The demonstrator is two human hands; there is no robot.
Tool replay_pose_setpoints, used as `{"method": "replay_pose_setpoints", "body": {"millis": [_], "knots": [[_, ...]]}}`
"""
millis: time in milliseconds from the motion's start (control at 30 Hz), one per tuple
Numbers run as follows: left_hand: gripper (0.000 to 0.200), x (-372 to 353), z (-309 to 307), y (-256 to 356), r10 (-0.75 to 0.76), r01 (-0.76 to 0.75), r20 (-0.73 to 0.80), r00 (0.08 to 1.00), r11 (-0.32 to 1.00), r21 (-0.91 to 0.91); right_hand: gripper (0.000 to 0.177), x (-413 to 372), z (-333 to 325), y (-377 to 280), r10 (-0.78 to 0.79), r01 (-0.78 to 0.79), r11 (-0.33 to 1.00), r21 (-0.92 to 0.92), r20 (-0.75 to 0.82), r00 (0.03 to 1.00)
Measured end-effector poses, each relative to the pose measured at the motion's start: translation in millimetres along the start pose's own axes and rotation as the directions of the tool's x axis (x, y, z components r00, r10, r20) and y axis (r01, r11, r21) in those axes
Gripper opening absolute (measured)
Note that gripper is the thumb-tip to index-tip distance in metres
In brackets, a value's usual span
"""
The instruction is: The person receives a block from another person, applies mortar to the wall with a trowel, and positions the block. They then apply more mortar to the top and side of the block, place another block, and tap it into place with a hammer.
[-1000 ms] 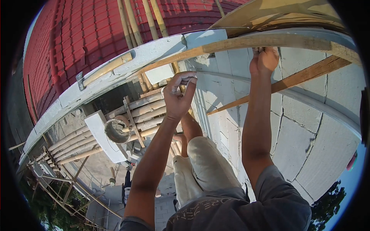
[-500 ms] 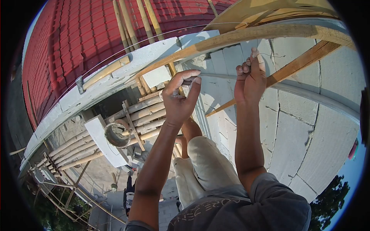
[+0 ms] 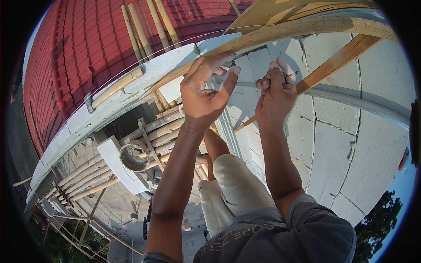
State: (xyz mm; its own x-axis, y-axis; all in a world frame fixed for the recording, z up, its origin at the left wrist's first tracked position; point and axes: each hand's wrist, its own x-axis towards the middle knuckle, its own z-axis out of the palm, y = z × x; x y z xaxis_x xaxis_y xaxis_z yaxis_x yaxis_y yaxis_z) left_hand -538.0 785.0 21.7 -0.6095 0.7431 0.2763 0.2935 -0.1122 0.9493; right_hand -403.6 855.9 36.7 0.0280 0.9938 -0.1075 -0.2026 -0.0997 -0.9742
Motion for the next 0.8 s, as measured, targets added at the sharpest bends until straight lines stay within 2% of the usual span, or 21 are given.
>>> {"method": "replay_pose_setpoints", "body": {"millis": [67, 100, 133, 200, 233, 300, 333, 400, 433, 467, 600, 667, 700, 767, 800], "knots": [[0.038, 2, 5, 19, -0.002, 0.011, 0.092, 0.996, 0.995, -0.1, 0.014, -4, 16, 4, -0.135, 0.127, 0.988, -0.088, -0.085, 0.987], [0.035, 3, 12, 24, -0.041, 0.056, 0.084, 0.996, 0.982, -0.182, 0.014, -4, 20, 7, -0.135, 0.128, 0.988, -0.089, -0.086, 0.987], [0.035, 5, 16, 25, -0.044, 0.059, 0.086, 0.995, 0.982, -0.181, 0.014, -3, 23, 10, -0.175, 0.166, 0.982, -0.09, -0.101, 0.979], [0.032, 9, 20, 24, 0.117, -0.1, 0.12, 0.986, 0.985, -0.144, 0.014, -3, 28, 14, -0.212, 0.202, 0.975, -0.09, -0.118, 0.97], [0.032, 11, 18, 26, 0.12, -0.102, 0.118, 0.986, 0.984, -0.144, 0.013, -2, 31, 15, -0.276, 0.265, 0.958, -0.106, -0.112, 0.955], [0.026, 12, 14, 29, -0.03, 0.061, 0.165, 0.986, 0.981, -0.184, 0.013, 0, 35, 15, -0.341, 0.328, 0.936, -0.125, -0.101, 0.935], [0.026, 13, 11, 28, -0.03, 0.061, 0.164, 0.986, 0.981, -0.186, 0.012, 2, 36, 14, -0.333, 0.317, 0.937, -0.146, -0.1, 0.938], [0.025, 14, 1, 24, 0.14, -0.14, -0.04, 0.989, 0.99, 0.014, 0.012, 1, 40, 13, -0.323, 0.303, 0.938, -0.169, -0.103, 0.941], [0.023, 13, -6, 25, 0.051, -0.051, -0.026, 0.998, 0.999, -0.008, 0.013, 0, 43, 12, -0.295, 0.283, 0.951, -0.123, -0.094, 0.951], [0.023, 12, -10, 19, 0.051, -0.051, -0.023, 0.998, 0.999, -0.005, 0.013, -2, 46, 12, -0.268, 0.262, 0.962, -0.076, -0.084, 0.96], [0.017, 6, -15, 12, -0.07, 0.07, 0.007, 0.998, 0.997, -0.031, 0.012, -1, 53, 18, -0.28, 0.272, 0.956, -0.105, -0.063, 0.958], [0.011, 7, -7, 7, -0.107, 0.093, -0.119, 0.987, 0.989, -0.116, 0.012, 0, 57, 19, -0.284, 0.279, 0.958, -0.067, -0.075, 0.956], [0.011, 7, -2, 1, -0.11, 0.096, -0.12, 0.987, 0.989, -0.117, 0.012, 0, 57, 20, -0.282, 0.278, 0.958, -0.07, -0.074, 0.956], [0.008, 11, 10, -14, -0.146, 0.074, -0.245, 0.959, 0.957, -0.28, 0.013, 2, 58, 22, -0.252, 0.252, 0.967, -0.029, 0.003, 0.968], [0.008, 15, 13, -15, -0.146, 0.074, -0.245, 0.959, 0.957, -0.281, 0.013, 3, 58, 22, -0.253, 0.253, 0.967, -0.029, 0.003, 0.967]]}}
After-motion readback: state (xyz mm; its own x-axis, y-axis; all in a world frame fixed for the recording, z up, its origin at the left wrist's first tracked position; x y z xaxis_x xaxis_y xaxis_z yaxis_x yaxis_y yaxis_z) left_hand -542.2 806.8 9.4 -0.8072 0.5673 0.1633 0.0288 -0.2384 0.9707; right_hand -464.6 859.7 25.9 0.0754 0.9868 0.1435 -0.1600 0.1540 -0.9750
